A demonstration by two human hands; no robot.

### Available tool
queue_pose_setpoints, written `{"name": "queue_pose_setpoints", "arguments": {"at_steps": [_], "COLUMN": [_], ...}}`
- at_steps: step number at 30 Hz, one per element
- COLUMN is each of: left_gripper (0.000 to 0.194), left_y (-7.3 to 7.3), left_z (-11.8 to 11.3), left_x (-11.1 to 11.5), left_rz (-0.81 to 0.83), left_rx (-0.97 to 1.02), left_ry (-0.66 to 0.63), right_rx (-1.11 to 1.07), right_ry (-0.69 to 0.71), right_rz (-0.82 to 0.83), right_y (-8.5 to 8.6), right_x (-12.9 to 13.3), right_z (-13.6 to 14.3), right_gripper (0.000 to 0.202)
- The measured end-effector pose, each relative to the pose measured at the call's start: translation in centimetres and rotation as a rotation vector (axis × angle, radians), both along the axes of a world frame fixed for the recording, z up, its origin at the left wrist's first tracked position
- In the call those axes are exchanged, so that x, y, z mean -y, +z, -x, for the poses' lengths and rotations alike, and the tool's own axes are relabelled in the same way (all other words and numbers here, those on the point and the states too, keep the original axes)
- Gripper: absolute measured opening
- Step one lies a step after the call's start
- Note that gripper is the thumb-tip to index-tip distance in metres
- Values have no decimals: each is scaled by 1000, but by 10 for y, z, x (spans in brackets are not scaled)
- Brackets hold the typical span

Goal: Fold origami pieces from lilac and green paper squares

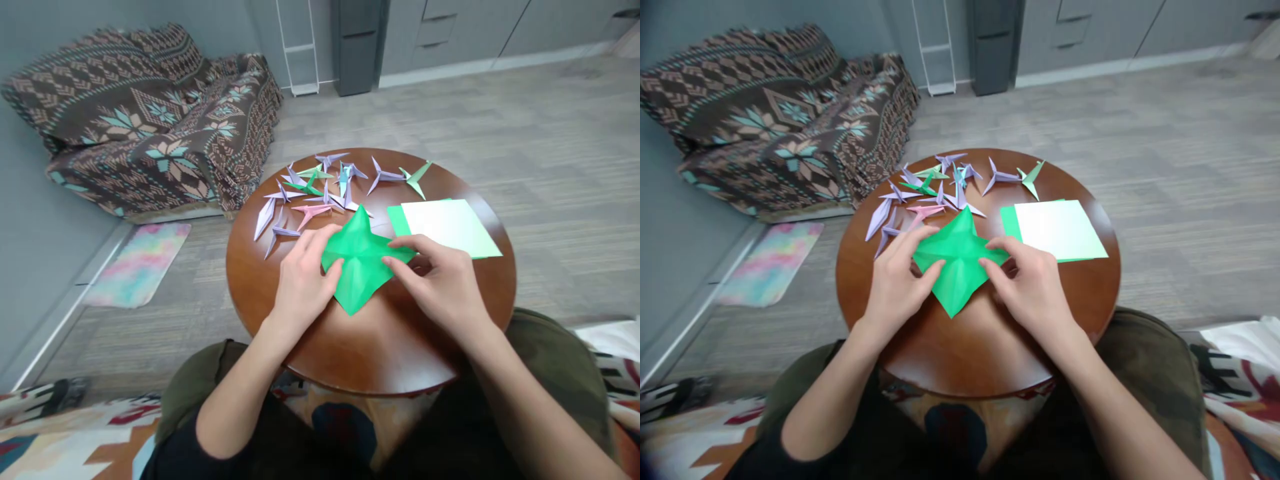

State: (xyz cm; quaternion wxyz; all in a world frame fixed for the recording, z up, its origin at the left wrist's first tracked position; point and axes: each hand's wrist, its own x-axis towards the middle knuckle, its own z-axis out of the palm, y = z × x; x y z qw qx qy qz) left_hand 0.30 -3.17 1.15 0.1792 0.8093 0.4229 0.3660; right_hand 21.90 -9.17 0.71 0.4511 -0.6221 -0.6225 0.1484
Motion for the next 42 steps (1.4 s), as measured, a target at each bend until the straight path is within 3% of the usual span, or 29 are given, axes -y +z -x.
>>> {"name": "queue_pose_setpoints", "arguments": {"at_steps": [2, 5, 9, 14, 17, 24, 31, 36, 39, 42], "left_gripper": [70, 79, 68, 39, 27, 20, 15, 15, 14, 28], "left_y": [1, 1, 2, 4, 4, 3, 2, 4, 8, 12], "left_z": [-3, -3, 0, 6, 9, 9, 9, 8, 10, 17], "left_x": [3, 3, 1, -4, -7, -10, -10, -8, -7, -9], "left_rz": [1, 37, 57, 73, 82, 94, 78, 75, 130, 336], "left_rx": [-13, -19, -18, -43, -45, -48, -105, -99, -70, 56], "left_ry": [-69, -102, -103, -127, -151, -174, -189, -218, -235, -365], "right_rx": [-54, -169, -195, -206, -111, 128, 162, 135, 156, 148], "right_ry": [19, 130, 349, 526, 512, 445, 382, 282, 303, 274], "right_rz": [13, 138, 294, 380, 329, 189, 217, 220, 229, 221], "right_y": [3, 8, 11, 9, 6, 3, 4, 0, -1, -2], "right_x": [1, 3, 6, 6, 4, -3, -1, -1, -3, -5], "right_z": [2, -1, -14, -31, -34, -34, -27, -21, -18, -18], "right_gripper": [39, 54, 59, 67, 50, 15, 21, 37, 19, 10]}}
